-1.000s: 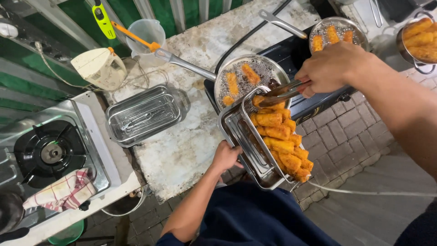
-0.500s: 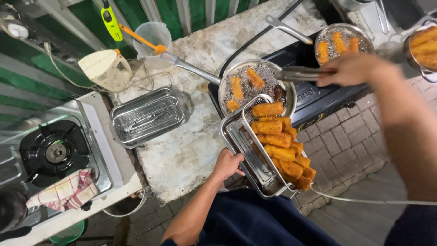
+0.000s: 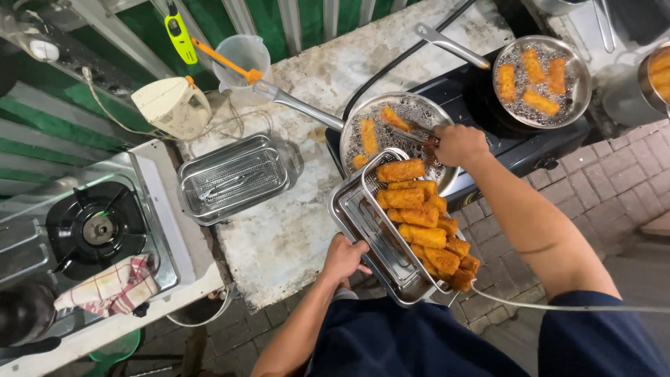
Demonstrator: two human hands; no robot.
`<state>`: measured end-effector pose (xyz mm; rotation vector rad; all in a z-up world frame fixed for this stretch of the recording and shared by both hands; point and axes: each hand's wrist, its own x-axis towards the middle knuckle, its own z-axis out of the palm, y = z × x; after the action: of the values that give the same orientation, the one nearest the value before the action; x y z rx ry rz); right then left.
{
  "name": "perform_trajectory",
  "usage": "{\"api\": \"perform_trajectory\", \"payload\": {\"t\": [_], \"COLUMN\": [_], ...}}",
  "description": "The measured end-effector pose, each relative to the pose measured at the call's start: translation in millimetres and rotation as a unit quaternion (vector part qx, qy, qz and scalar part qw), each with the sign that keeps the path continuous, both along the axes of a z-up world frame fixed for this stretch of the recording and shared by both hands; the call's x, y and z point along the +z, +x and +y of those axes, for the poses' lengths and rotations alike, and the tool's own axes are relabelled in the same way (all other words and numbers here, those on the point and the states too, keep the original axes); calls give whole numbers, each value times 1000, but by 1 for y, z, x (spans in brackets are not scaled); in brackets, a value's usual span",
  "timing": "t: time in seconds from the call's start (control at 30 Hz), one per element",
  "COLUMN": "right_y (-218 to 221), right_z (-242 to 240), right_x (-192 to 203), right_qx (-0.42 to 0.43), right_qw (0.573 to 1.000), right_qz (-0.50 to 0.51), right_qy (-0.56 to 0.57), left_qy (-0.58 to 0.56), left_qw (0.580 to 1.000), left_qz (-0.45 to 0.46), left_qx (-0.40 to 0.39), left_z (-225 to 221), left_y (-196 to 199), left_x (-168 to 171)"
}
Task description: Using tongs to remove fried risoles from a pan of hot oil and placing them into a metal tray.
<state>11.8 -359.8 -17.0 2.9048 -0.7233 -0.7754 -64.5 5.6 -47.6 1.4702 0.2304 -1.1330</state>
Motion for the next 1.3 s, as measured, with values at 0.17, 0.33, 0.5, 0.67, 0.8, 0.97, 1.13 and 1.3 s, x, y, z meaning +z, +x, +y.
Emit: {"api": "perform_trajectory", "payload": {"t": [0.17, 0.33, 0.5, 0.67, 0.8, 0.97, 1.13, 1.3], "right_y": [-21, -52, -73, -82, -95, -88, -73, -35], "right_z": [14, 8, -34, -38, -36, -5, -11, 59], "right_x": [52, 81, 61, 78, 103, 191, 217, 274], "right_qx": [-61, -162, -209, -253, -275, -212, -19, 111], "right_qw": [993, 960, 924, 898, 872, 952, 978, 973], "right_qz": [-32, -107, -136, -151, -192, -23, 48, 186], "right_qy": [92, 202, 288, 325, 357, 217, 204, 80], "left_qy": [2, 4, -19, -33, -32, 8, 6, 4], "left_qw": [1000, 1000, 1000, 999, 999, 994, 993, 994], "left_qz": [-6, -22, -20, -22, -20, -69, -72, -66], "left_qx": [-3, -18, -2, 7, 10, -81, -97, -90], "left_z": [0, -4, -15, -25, -20, -17, -20, -23], "left_y": [3, 10, 14, 18, 13, 24, 29, 25], "left_x": [12, 28, 18, -7, 0, 46, 55, 54]}}
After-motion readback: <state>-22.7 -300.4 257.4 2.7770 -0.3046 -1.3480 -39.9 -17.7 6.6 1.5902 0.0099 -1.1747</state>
